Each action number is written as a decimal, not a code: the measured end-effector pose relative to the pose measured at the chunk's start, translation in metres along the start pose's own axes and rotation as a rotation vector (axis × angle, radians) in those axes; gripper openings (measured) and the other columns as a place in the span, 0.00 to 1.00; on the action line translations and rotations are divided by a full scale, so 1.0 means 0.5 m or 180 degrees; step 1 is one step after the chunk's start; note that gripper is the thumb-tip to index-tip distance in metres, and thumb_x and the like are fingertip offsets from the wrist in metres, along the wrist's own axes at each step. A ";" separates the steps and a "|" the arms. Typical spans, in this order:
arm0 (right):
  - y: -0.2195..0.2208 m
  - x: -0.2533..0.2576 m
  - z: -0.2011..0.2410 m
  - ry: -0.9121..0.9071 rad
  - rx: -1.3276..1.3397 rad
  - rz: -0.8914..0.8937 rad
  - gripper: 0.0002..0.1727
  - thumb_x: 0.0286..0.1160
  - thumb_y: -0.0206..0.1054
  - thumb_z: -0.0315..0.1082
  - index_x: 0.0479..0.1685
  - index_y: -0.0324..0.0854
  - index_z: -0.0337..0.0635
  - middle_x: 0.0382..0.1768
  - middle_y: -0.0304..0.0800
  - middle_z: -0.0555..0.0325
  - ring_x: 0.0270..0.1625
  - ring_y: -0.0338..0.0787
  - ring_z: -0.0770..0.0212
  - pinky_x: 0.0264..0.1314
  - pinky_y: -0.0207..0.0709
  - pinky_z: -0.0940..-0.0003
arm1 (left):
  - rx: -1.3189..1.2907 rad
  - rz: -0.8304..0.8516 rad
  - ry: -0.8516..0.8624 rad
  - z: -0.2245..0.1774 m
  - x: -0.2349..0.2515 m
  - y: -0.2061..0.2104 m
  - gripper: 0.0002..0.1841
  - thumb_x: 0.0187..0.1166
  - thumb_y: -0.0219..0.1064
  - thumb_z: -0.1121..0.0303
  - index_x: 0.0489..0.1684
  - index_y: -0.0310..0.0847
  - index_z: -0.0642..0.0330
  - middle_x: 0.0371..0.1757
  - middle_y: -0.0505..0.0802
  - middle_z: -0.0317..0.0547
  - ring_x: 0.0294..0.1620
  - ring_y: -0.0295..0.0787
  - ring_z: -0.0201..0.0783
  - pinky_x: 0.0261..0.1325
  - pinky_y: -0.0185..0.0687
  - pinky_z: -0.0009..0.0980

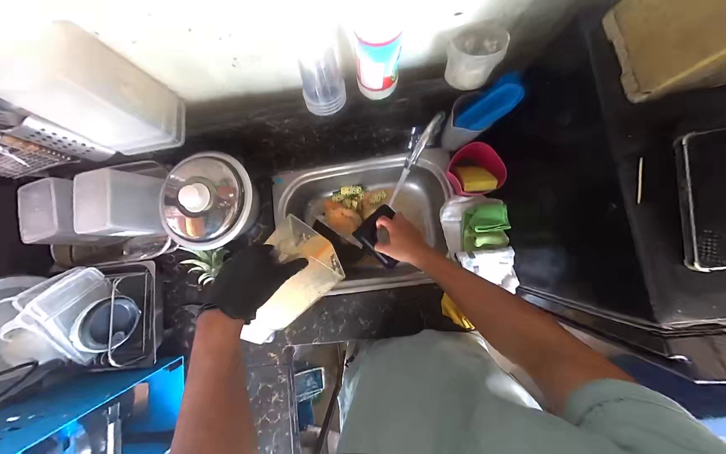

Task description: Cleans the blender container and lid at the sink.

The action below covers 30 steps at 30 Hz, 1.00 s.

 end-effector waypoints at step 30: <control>-0.263 -0.287 -0.139 -0.0611 0.2321 -0.1752 0.28 0.55 0.79 0.39 0.62 0.81 0.54 0.57 0.79 0.57 0.49 0.86 0.62 0.43 0.85 0.65 | 0.0065 0.0067 0.0966 -0.282 0.202 0.072 0.30 0.61 0.80 0.37 0.38 0.89 0.58 0.33 0.92 0.51 0.39 0.90 0.52 0.45 0.83 0.61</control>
Point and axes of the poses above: each hand's wrist, its own x-axis towards the middle knuckle, its own y-axis out of the palm, z = x × y, the point moved 2 cm from there along x, towards the middle knuckle
